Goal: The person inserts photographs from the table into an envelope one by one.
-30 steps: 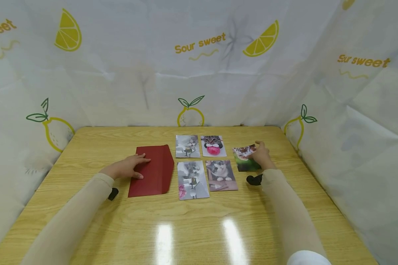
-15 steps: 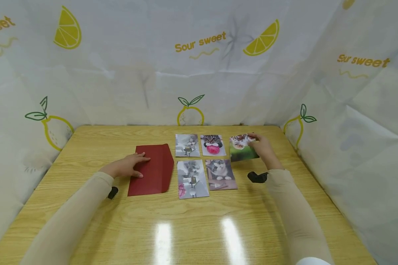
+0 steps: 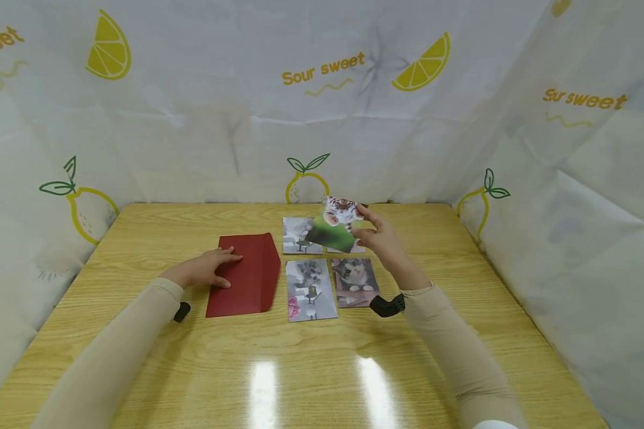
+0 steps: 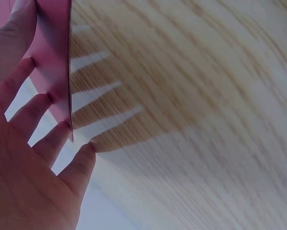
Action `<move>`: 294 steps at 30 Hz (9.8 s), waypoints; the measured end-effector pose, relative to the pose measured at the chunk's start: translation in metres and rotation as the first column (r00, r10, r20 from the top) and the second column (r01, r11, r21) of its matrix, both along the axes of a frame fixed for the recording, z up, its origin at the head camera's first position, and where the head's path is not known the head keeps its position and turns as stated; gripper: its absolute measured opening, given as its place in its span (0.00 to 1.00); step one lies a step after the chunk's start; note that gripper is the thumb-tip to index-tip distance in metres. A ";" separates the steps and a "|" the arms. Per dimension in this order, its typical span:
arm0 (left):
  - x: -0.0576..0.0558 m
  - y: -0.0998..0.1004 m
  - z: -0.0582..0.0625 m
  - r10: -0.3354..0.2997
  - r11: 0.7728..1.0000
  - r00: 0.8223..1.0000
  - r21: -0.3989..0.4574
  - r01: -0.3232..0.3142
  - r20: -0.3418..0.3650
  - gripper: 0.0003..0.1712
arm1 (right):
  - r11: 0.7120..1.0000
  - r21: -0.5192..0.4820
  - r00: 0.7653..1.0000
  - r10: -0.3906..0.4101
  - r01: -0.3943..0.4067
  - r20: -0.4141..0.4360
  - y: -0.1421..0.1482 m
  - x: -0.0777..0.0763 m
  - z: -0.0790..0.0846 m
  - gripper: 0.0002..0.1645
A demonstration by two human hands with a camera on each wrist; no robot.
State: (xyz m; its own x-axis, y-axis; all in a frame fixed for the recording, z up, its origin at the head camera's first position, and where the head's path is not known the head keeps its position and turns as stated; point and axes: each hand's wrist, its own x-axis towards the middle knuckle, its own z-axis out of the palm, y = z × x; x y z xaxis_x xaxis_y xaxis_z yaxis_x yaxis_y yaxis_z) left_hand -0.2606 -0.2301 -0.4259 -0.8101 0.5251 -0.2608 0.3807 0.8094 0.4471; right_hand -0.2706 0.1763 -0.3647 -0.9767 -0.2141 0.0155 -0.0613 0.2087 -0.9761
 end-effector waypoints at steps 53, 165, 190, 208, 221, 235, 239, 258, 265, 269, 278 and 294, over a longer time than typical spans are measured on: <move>-0.003 0.000 -0.002 0.020 1.000 1.000 -0.020 -0.020 0.008 0.40 | 0.972 0.066 0.969 0.218 -0.227 0.120 -0.098 0.032 -0.071 0.41; -0.004 0.004 -0.002 0.022 0.999 1.000 -0.033 -0.021 0.007 0.40 | 0.964 0.195 0.965 0.138 -0.182 0.221 -0.150 0.013 -0.071 0.41; -0.006 0.002 -0.003 0.020 1.000 1.000 -0.024 -0.020 0.005 0.39 | 0.960 0.160 0.954 0.188 -0.229 0.234 -0.172 0.012 -0.079 0.39; -0.005 0.002 -0.004 0.022 0.999 1.000 -0.036 -0.022 0.006 0.39 | 0.967 0.137 0.941 0.168 -0.215 0.295 -0.173 0.009 -0.082 0.34; -0.006 0.001 -0.004 0.017 0.999 1.000 -0.035 -0.017 0.000 0.39 | 0.966 0.182 0.950 0.124 -0.182 0.288 -0.182 0.010 -0.078 0.33; -0.007 -0.001 -0.007 0.010 1.000 1.000 -0.020 -0.010 0.005 0.39 | 0.951 0.273 0.967 0.079 -0.146 0.242 -0.187 0.014 -0.078 0.27; -0.006 -0.001 -0.006 0.006 1.000 1.000 -0.010 -0.006 0.005 0.39 | 0.951 0.267 0.966 0.087 -0.153 0.244 -0.187 0.014 -0.078 0.27; -0.005 0.000 -0.004 0.015 1.000 1.000 -0.009 -0.015 0.012 0.39 | 0.931 0.318 0.966 0.106 -0.180 0.235 -0.189 0.016 -0.075 0.30; -0.005 0.000 -0.004 0.010 1.000 1.000 -0.009 -0.010 0.003 0.39 | 0.914 0.367 0.970 0.096 -0.175 0.222 -0.191 0.015 -0.077 0.30; -0.005 -0.001 -0.004 0.008 1.000 1.000 -0.005 -0.008 -0.003 0.39 | 0.906 0.381 0.972 0.109 -0.184 0.210 -0.191 0.014 -0.080 0.31; -0.006 -0.001 -0.005 -0.004 1.000 1.000 -0.011 0.003 -0.009 0.39 | 0.900 0.391 0.973 0.127 -0.195 0.195 -0.192 0.013 -0.081 0.31; -0.005 0.000 -0.006 0.036 0.999 0.999 0.004 -0.036 0.038 0.39 | 0.974 0.004 0.939 0.215 -0.225 0.268 -0.164 0.009 -0.067 0.29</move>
State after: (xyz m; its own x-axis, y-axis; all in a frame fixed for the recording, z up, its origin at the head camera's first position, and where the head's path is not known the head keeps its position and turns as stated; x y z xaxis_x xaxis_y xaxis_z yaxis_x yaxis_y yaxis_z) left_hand -0.2657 -0.2299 -0.4316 -0.8180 0.4969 -0.2898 0.3338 0.8203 0.4644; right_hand -0.2617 0.0120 -0.4317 -0.8732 -0.4198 -0.2474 0.1493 0.2529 -0.9559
